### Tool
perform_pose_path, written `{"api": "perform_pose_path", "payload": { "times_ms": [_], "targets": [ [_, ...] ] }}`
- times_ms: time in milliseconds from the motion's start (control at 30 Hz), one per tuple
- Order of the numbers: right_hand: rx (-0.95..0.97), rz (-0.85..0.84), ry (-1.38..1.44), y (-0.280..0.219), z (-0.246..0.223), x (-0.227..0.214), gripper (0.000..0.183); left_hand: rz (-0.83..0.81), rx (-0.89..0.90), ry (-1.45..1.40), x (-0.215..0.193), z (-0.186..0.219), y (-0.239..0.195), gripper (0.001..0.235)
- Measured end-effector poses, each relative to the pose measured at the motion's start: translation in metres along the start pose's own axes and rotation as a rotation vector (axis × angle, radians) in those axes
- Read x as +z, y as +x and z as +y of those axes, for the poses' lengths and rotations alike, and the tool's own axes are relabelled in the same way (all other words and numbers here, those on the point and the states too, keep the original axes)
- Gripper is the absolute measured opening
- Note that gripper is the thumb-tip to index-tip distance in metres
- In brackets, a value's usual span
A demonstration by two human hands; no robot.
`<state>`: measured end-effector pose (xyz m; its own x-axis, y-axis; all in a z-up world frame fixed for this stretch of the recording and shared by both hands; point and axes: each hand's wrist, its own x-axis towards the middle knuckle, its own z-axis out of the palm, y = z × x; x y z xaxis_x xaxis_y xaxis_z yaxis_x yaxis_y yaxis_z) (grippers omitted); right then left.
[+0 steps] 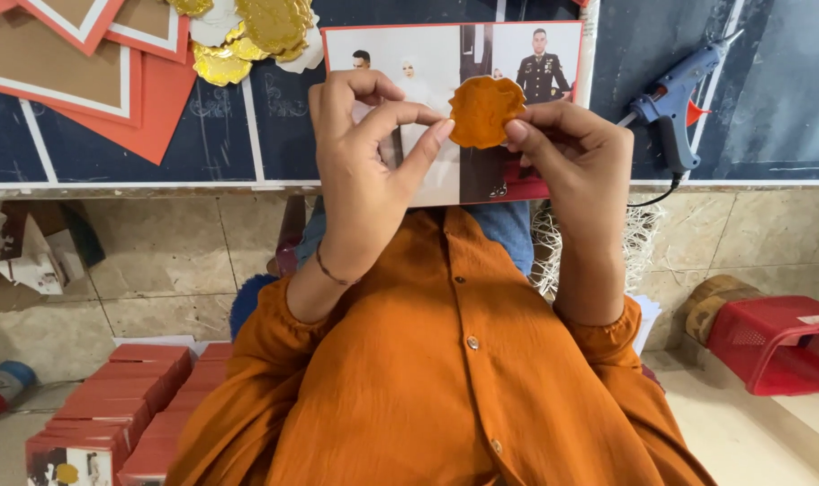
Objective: Using a hot glue gun to attach decorative gold cutouts to printed invitation cards.
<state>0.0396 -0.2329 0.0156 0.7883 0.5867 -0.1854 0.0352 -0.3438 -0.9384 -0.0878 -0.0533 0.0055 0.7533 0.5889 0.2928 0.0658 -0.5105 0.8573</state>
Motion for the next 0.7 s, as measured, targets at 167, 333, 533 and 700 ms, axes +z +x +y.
{"api": "perform_pose_path", "payload": {
  "times_ms": [167,333,533,700],
  "targets": [
    [-0.215,0.019,-0.236,0.001,-0.002,0.005,0.007,-0.009,-0.027,0.048,0.000,-0.001,-0.004,0.013],
    [-0.236,0.069,-0.354,0.001,0.001,0.012,0.013,-0.005,-0.037,0.190,0.002,-0.002,-0.009,0.017],
    [-0.275,0.050,-0.429,0.004,0.003,0.015,0.015,0.010,-0.036,0.191,0.001,-0.006,-0.010,0.017],
    [-0.262,0.057,-0.442,0.005,0.001,0.016,0.016,0.008,-0.044,0.204,0.003,-0.008,-0.011,0.018]
  ]
}}
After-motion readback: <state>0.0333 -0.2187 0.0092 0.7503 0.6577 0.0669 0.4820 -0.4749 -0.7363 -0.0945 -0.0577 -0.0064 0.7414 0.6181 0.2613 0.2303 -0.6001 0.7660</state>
